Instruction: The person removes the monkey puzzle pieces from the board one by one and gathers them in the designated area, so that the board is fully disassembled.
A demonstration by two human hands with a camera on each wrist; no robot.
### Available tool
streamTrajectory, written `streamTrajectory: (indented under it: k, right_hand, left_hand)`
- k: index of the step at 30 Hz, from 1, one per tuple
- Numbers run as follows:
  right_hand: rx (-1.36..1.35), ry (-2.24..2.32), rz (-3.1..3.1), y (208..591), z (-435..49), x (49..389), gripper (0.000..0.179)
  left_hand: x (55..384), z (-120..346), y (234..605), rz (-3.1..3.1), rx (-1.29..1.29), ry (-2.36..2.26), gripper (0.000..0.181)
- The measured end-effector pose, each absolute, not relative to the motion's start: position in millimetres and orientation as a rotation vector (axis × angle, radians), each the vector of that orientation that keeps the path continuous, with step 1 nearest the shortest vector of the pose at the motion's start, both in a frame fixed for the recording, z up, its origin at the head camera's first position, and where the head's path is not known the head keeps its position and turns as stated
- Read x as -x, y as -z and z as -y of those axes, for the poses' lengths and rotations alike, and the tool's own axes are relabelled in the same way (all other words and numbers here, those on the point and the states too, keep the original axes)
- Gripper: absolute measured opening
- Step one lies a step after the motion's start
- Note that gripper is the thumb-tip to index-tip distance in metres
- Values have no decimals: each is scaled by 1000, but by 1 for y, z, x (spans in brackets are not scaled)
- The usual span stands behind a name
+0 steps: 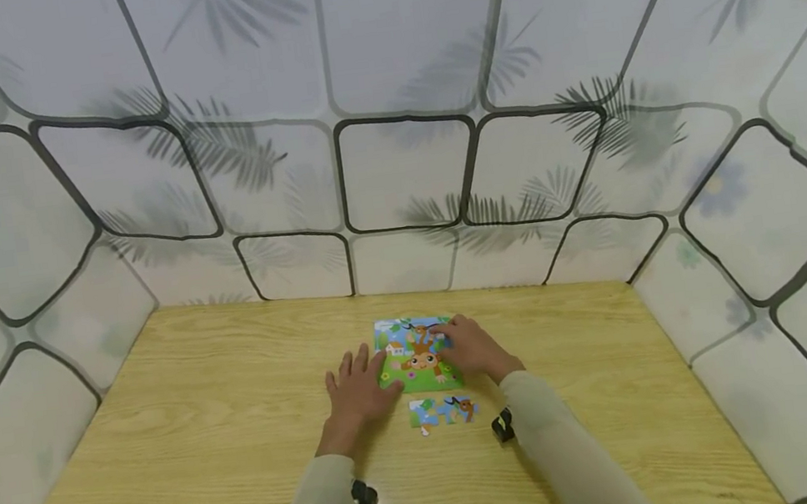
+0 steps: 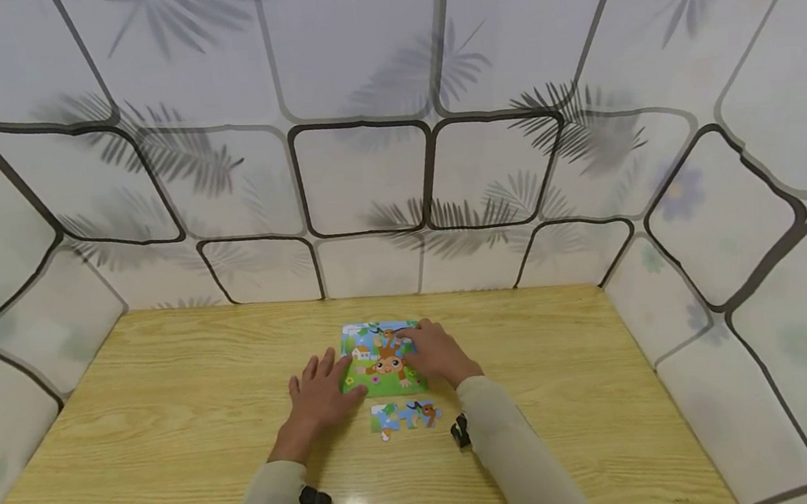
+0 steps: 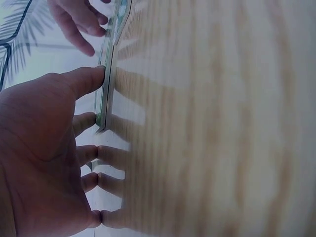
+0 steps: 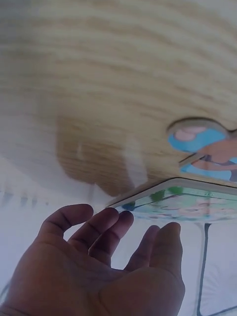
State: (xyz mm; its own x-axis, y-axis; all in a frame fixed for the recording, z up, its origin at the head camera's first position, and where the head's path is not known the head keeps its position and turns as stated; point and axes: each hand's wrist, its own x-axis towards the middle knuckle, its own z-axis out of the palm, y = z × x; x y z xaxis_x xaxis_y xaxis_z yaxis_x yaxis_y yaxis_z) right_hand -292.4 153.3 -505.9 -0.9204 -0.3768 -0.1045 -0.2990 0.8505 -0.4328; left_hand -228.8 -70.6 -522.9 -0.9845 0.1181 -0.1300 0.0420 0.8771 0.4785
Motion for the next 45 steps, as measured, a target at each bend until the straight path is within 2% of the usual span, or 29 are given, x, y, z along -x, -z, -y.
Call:
streamTrajectory:
  k: [21,35,39,45]
  right_hand:
    - [422,594,-2804,509,-143,320,19]
    - [324,584,-2842,506,-141,322,14]
    - [346,574,-2906,508,-141,319,18]
    - [349,700,-2935,515,-143,315,44]
  left_hand:
    - [227,70,521,-2894,-125,-745,64]
    - [227,70,519,-2897,-132,-727,64]
    - [227,70,518,-2897,-133,-726,64]
    - [227,71,518,-2885,-122,-738,64]
